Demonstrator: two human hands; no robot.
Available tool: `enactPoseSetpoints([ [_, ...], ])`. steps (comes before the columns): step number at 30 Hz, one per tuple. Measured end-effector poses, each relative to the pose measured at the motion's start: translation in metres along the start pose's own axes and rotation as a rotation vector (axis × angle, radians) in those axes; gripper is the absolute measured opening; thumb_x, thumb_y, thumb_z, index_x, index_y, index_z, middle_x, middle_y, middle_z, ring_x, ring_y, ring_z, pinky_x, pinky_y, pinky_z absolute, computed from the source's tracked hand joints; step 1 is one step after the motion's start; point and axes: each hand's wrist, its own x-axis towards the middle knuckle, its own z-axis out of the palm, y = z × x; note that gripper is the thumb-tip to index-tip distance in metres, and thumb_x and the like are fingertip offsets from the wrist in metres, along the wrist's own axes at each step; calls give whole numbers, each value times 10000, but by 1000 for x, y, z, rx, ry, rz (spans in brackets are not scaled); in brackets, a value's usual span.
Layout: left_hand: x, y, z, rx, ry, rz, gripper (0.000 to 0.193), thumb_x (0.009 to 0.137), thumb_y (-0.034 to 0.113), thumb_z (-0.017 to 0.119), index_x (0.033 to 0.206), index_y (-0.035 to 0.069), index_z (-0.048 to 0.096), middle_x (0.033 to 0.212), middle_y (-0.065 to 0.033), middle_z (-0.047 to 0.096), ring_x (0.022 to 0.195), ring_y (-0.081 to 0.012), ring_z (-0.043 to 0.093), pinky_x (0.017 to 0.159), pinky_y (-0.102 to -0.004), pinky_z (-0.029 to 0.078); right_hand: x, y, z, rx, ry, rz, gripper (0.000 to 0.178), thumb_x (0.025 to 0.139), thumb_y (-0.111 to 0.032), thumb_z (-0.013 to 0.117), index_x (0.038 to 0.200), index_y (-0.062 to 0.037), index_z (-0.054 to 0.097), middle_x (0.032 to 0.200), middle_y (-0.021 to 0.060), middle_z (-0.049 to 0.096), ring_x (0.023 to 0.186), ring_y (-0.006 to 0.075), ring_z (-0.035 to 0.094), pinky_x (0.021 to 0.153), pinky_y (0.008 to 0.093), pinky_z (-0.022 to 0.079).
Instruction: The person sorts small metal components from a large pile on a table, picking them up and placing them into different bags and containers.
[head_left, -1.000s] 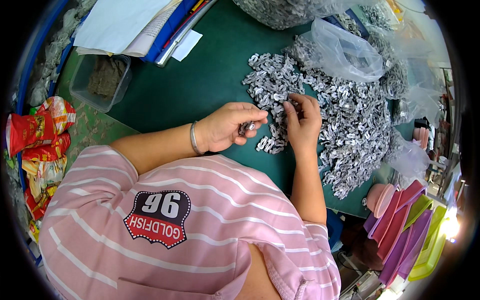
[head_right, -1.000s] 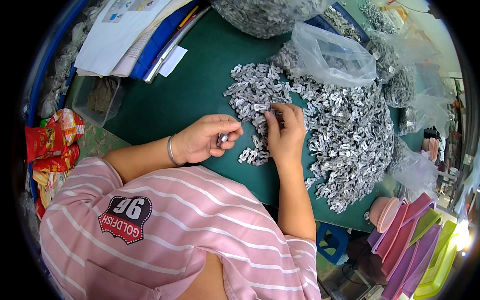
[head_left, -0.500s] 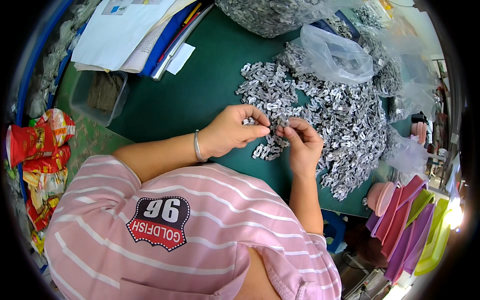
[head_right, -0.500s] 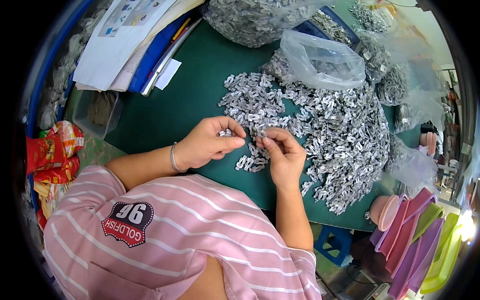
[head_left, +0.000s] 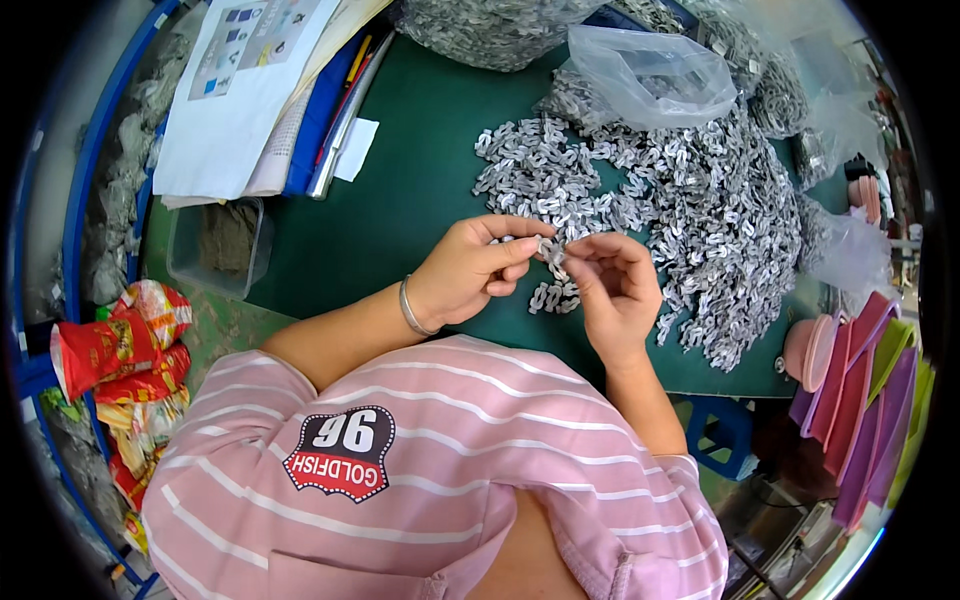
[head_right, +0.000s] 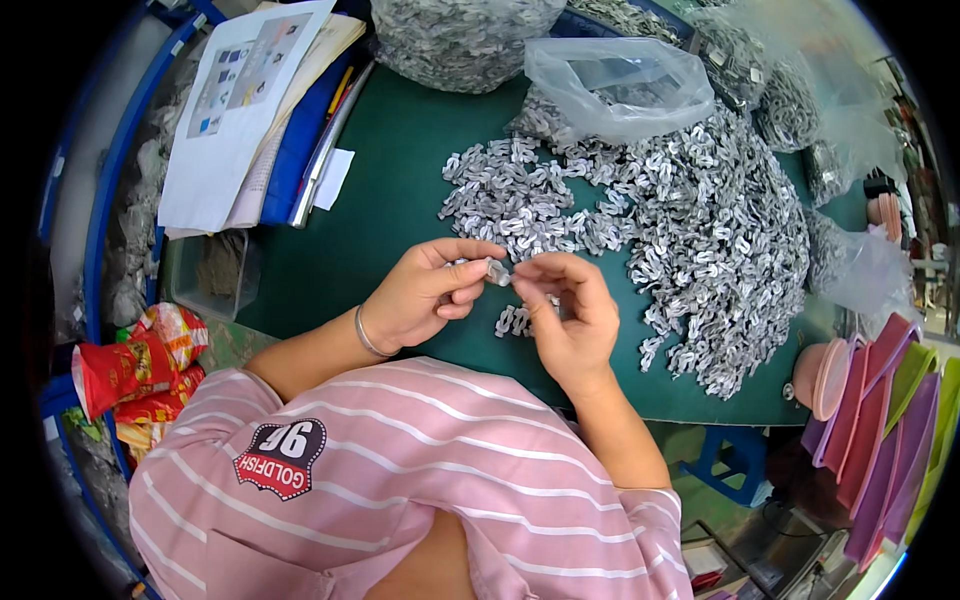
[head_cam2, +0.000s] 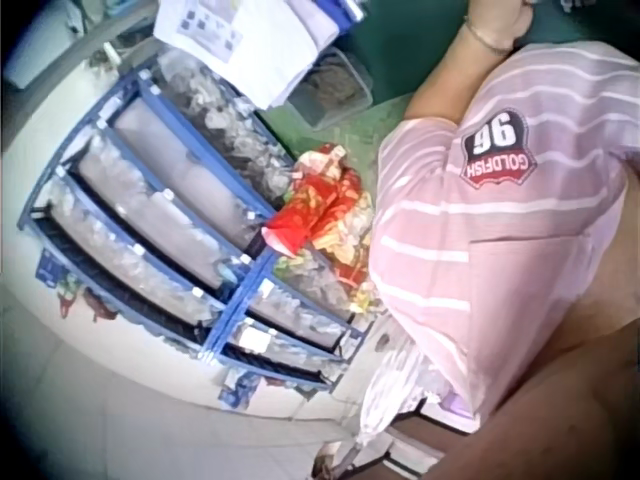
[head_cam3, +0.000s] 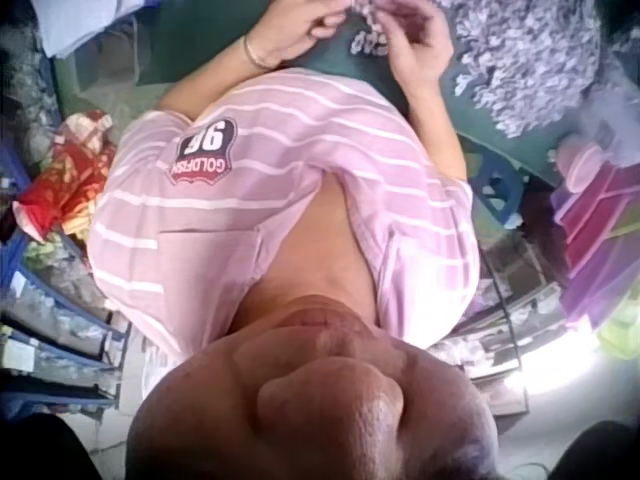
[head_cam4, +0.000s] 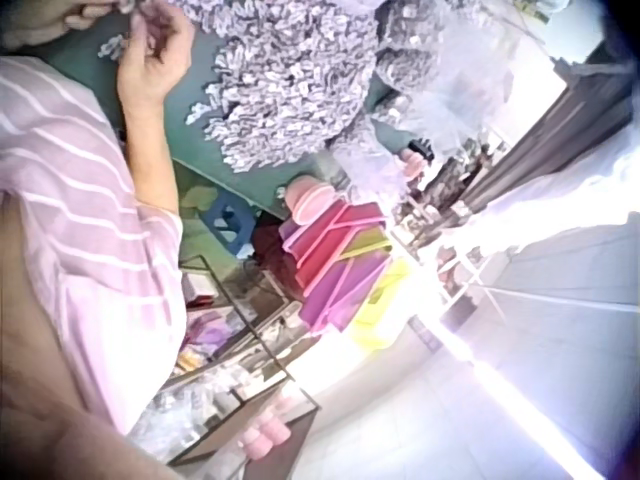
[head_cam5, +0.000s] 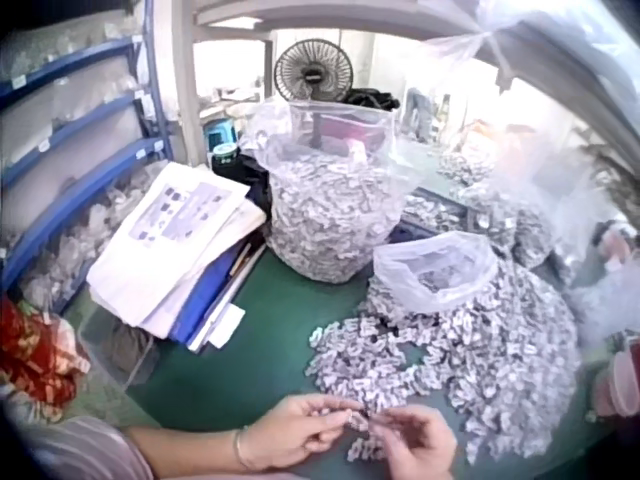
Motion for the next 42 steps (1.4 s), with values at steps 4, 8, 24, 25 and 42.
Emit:
enactPoseSetpoints([
  [4,4,1,-11,-251,-45,-178,214,901,50,476,1099,-10,533,859,-31,524,561,-28,377,428,-143,305,21,5,-17,-620,-75,-40,178,745,11,628,915,-17,587,796,108,571,683,246,584,588,309,459],
  [8,8,-1,-13,-315,-69,-219,235,898,43,463,1122,-8,514,871,-34,511,561,-27,377,425,-147,307,15,15,-14,-804,-130,31,235,700,-94,701,885,-12,580,805,117,544,729,295,565,622,368,467],
  [24,-1,-4,9,644,17,300,271,760,45,689,1014,10,603,811,-20,579,771,-86,543,738,-218,454,4,13,-13,211,-94,291,90,779,70,608,860,32,614,882,77,580,735,120,581,634,209,472],
  [25,-1,-4,11,643,18,298,271,760,45,689,1014,10,603,811,-20,579,771,-86,543,738,-218,454,4,12,-13,211,-95,293,90,779,70,608,860,32,614,882,77,580,735,120,581,634,209,472],
  [42,2,9,-8,-338,48,-248,120,914,135,476,852,41,517,776,-15,485,528,-14,373,379,-141,263,42,28,10,-751,-177,-303,208,703,22,628,907,-12,611,874,120,543,811,303,538,694,361,450],
])
